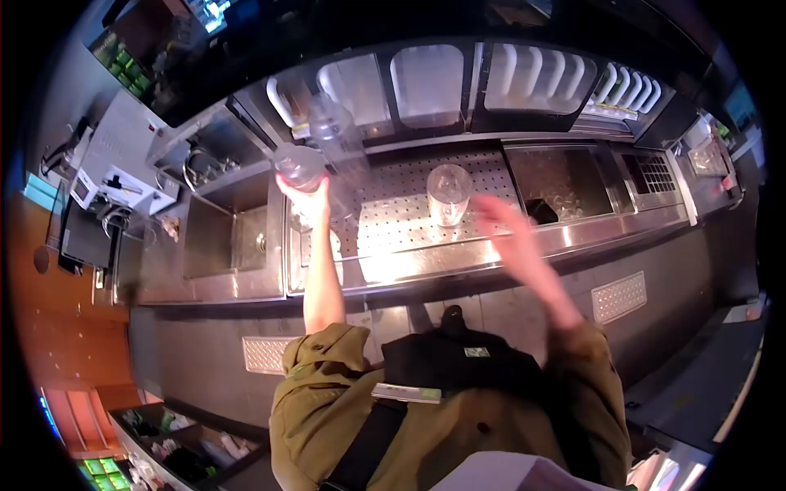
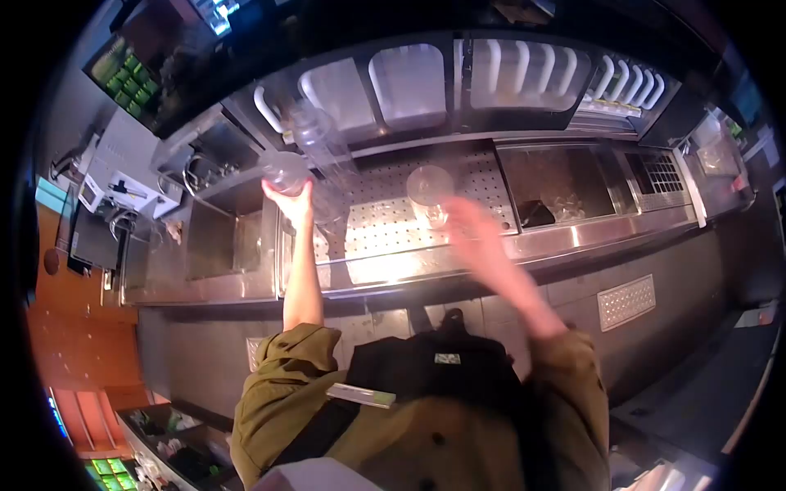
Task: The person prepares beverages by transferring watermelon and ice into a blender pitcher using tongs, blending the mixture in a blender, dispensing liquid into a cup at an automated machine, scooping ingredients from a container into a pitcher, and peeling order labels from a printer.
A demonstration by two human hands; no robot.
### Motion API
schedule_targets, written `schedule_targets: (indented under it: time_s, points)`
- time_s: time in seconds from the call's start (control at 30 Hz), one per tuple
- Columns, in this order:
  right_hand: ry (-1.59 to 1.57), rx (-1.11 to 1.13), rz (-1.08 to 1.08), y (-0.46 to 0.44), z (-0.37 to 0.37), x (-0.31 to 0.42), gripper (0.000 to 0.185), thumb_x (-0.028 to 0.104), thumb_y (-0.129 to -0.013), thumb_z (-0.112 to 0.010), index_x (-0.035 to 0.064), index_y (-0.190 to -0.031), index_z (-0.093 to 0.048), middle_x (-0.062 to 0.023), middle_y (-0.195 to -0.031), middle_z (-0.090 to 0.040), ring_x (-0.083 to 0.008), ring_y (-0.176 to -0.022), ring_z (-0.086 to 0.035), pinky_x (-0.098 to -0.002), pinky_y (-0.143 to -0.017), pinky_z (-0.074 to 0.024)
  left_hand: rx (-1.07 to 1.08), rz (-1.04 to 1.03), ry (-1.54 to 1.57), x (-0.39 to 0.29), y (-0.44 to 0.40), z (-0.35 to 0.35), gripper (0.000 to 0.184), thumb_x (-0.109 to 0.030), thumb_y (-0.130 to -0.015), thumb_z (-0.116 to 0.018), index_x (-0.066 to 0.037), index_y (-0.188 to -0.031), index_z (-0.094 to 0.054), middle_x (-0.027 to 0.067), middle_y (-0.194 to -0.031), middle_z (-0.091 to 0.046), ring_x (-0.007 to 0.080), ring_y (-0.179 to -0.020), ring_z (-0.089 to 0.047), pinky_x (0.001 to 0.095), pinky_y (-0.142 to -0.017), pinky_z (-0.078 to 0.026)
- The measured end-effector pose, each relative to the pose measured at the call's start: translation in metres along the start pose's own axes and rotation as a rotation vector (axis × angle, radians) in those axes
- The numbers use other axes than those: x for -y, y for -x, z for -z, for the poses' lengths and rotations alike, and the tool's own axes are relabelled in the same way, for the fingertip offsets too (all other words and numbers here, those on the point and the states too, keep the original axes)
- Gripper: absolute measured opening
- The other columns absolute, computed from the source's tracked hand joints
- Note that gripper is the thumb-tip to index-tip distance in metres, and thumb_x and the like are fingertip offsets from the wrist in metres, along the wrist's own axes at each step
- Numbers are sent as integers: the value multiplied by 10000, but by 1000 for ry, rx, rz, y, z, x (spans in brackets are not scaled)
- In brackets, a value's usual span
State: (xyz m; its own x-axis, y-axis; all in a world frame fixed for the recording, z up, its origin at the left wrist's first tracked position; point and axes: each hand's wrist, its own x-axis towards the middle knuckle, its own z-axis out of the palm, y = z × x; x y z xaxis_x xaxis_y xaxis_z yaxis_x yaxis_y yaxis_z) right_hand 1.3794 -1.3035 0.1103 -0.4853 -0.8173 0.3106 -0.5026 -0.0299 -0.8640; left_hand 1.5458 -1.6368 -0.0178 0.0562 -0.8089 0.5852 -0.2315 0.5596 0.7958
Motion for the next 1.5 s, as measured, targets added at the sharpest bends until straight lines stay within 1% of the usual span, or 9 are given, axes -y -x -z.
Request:
schedule_targets:
  time_s: [0.2,0.37,0.73,0.87,1.0,1.1,1.17,1.3,1.5]
  points:
    - [-72,221,428,-52,-122,72,949,330,-610,-724,-8,-1317,-188,-247,-1276,-305,-384,-1198,-295,-411,-984,-272,237,-108,51,-79,81,103,972,-236,-554,-786,-19,-1295,-195,208,-1276,-314,330,-1170,-334,428,-970,-288]
    - [-422,98,472,-6,-68,43,487,132,-680,-667,7,-1091,-438,-189,-1108,-507,-304,-1102,-466,-357,-887,-415,496,-230,82,-138,123,127,1022,-213,-556,-787,-32,-1330,-145,193,-1293,-285,302,-1172,-332,411,-973,-283]
    - [484,-91,-138,19,3,-212,492,315,-695,-624,-9,-1007,-424,-227,-1008,-392,-379,-859,-506,-419,-707,-456,609,455,845,-256,152,39,899,-340,-699,-675,-160,-1358,-91,171,-1264,-343,320,-1158,-364,485,-958,-301]
    - [874,16,110,15,67,-203,868,387,-716,-558,15,-1344,-87,-278,-1307,-242,-405,-1249,-197,-524,-1005,-153,601,1002,1047,-306,184,-55,656,-468,-780,-533,-182,-1300,-254,155,-1244,-367,311,-1132,-388,517,-923,-330]
    - [44,-73,396,52,194,-201,912,493,-578,-719,-15,-1245,-360,-220,-1392,-67,-372,-1292,10,-459,-1037,-88,988,1640,1167,-327,240,-179,610,-500,-774,-520,-112,-1220,-373,145,-1213,-411,318,-1084,-433,508,-875,-383]
    - [-260,-322,252,78,297,-178,980,422,-560,-771,-16,-1281,-273,-189,-1316,-281,-326,-1260,-204,-410,-1004,-231,1494,1466,1043,-393,304,-264,610,-541,-786,-473,-94,-1196,-411,102,-1203,-437,288,-1046,-473,454,-882,-402]
    - [10,-519,414,91,367,-208,964,332,-524,-808,-9,-1262,-289,-168,-1265,-337,-292,-1194,-324,-395,-978,-283,1765,620,924,-399,355,-339,495,-461,-884,-345,-101,-1221,-395,82,-1210,-432,241,-1113,-428,411,-901,-395]
    - [-210,-622,-177,126,518,-247,983,270,-497,-809,-2,-1270,-267,-158,-1221,-388,-241,-1134,-388,-349,-967,-306,1222,167,856,-492,437,-458,837,-376,-840,-507,-186,-1345,133,179,-1334,-251,268,-1198,-331,364,-939,-351]
    - [251,-496,-256,90,679,-313,980,362,-600,-726,-8,-1321,-176,-233,-1281,-315,-324,-1204,-323,-398,-988,-281,1220,-29,798,-632,495,-591,886,-115,-638,-732,-108,-1300,-145,166,-1137,-387,267,-1072,-424,381,-872,-422]
